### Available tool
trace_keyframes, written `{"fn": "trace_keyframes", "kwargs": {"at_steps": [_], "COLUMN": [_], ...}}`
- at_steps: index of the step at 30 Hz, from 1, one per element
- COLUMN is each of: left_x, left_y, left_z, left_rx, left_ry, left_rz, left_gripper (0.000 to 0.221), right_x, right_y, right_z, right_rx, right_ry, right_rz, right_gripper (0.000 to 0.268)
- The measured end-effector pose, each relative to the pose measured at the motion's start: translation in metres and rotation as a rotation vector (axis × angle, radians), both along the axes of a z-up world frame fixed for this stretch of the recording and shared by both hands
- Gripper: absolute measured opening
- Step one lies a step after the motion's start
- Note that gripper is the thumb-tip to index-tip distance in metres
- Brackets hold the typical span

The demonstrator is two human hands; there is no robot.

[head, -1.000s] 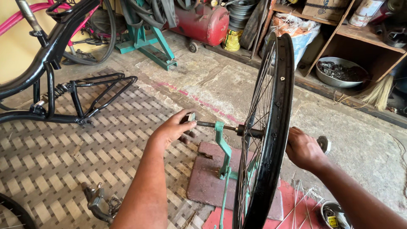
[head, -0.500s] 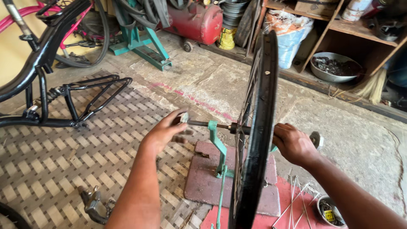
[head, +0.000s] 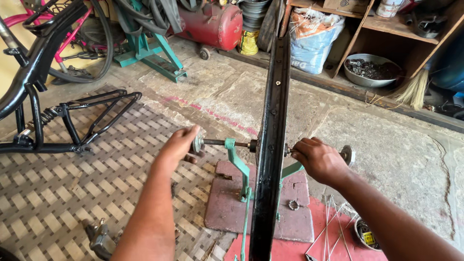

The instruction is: The person inserts spokes into a bicycle wheel rim and tightens them by hand and with a tool, then rotates the wheel on a truing stand.

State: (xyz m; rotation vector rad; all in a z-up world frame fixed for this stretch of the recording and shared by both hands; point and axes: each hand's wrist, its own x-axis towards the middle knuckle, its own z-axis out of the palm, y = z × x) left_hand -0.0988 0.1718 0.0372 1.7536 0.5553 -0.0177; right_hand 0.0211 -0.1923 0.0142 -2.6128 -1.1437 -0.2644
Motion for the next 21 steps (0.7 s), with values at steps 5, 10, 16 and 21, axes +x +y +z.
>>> {"fn": "trace_keyframes", "kwargs": {"at_steps": [5,10,16,21], "left_x": [0.000,-0.001,0.012,-0.006], "left_y": [0.000,-0.003,-0.017,-0.011], "left_z": [-0.002,-0.002,-0.005,-0.004], "left_rx": [-0.030,-0.068,0.092,-0.148], "left_ry": [-0.028,0.005,0.036,-0.036], "left_rz": [-0.043,0.021,0.064,0.056], "left_gripper": [0.050,0.058,0.055,0.048], "right_x": [0.004,0.011,0.010,0.009], "right_y": [-0.002,-0.006,-0.007,-0.009], "right_z": [-0.006,-0.009,-0.007,-0.006], "right_rx": [-0.103,-0.140,-0.129,-0.115], "right_ry": [0.026,0.042,0.078,0.055], "right_rz": [-0.059,-0.043,-0.075,-0.075], "right_gripper": [0.031,0.035,0.036,0.035]}}
